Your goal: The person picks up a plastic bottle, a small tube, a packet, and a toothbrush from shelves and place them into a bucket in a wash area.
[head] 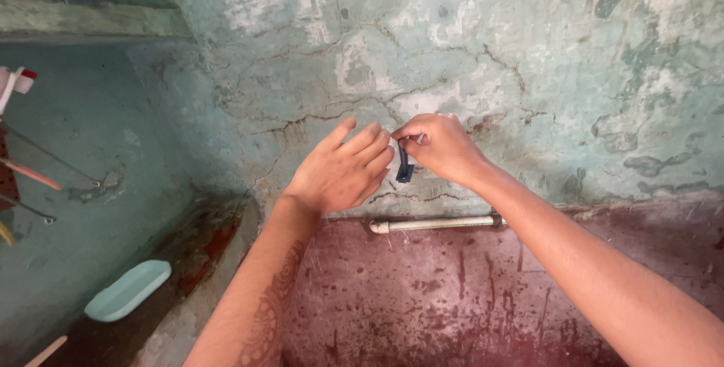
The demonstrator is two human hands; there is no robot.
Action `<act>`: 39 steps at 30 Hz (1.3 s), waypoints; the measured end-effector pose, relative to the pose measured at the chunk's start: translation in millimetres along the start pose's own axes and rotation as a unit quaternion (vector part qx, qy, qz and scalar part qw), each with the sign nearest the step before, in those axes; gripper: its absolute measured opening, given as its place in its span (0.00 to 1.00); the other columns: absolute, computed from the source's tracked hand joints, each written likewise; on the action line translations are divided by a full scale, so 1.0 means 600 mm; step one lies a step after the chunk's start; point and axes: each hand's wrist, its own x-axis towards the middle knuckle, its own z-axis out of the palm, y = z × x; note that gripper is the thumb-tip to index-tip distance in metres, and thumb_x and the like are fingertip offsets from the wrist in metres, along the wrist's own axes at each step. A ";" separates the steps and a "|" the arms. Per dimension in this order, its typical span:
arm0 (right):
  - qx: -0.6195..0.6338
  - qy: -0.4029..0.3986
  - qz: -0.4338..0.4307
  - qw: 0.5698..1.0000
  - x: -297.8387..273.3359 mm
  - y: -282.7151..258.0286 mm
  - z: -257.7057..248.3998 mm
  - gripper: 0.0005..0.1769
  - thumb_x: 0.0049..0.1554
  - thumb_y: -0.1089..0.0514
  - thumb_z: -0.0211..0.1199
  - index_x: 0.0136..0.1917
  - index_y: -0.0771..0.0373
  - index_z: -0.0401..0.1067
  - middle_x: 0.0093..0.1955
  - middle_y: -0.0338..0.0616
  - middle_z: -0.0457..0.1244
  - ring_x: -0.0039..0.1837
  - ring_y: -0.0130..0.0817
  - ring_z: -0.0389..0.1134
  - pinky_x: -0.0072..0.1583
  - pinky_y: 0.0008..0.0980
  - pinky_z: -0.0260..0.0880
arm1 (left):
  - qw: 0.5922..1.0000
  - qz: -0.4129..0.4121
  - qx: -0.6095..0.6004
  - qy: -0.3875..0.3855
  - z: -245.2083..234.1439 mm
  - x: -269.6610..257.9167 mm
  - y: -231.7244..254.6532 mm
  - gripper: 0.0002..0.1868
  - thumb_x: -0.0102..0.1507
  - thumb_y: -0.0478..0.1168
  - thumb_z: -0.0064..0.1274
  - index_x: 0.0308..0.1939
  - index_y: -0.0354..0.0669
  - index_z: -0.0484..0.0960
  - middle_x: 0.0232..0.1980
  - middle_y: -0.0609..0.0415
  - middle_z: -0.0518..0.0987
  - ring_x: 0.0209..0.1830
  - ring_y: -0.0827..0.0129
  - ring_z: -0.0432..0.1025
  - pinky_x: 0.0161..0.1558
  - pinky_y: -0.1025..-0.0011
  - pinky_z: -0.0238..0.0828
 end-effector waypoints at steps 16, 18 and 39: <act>-0.017 -0.056 0.017 0.998 -0.080 0.039 0.016 0.13 0.52 0.64 0.64 0.51 0.59 0.82 0.47 0.47 0.72 0.45 0.41 0.73 0.50 0.37 0.73 | 0.999 -0.014 -0.042 -0.032 0.026 0.002 0.061 0.17 0.67 0.52 0.50 0.53 0.46 0.77 0.62 0.54 0.76 0.68 0.61 0.65 0.69 0.55 0.56; -0.002 -0.054 0.008 0.999 -0.089 0.043 0.017 0.13 0.52 0.64 0.64 0.50 0.60 0.82 0.48 0.47 0.72 0.46 0.41 0.74 0.50 0.37 0.73 | 0.998 -0.023 -0.047 -0.040 0.029 0.002 0.069 0.17 0.67 0.52 0.50 0.52 0.46 0.76 0.62 0.54 0.75 0.68 0.61 0.65 0.69 0.55 0.56; 0.071 -0.185 0.089 0.976 -0.274 0.096 0.169 0.12 0.52 0.64 0.65 0.50 0.61 0.82 0.48 0.47 0.73 0.47 0.36 0.76 0.51 0.34 0.74 | 0.970 -0.121 -0.096 -0.186 0.037 -0.084 0.235 0.17 0.61 0.48 0.52 0.50 0.45 0.79 0.62 0.53 0.74 0.67 0.61 0.63 0.66 0.57 0.56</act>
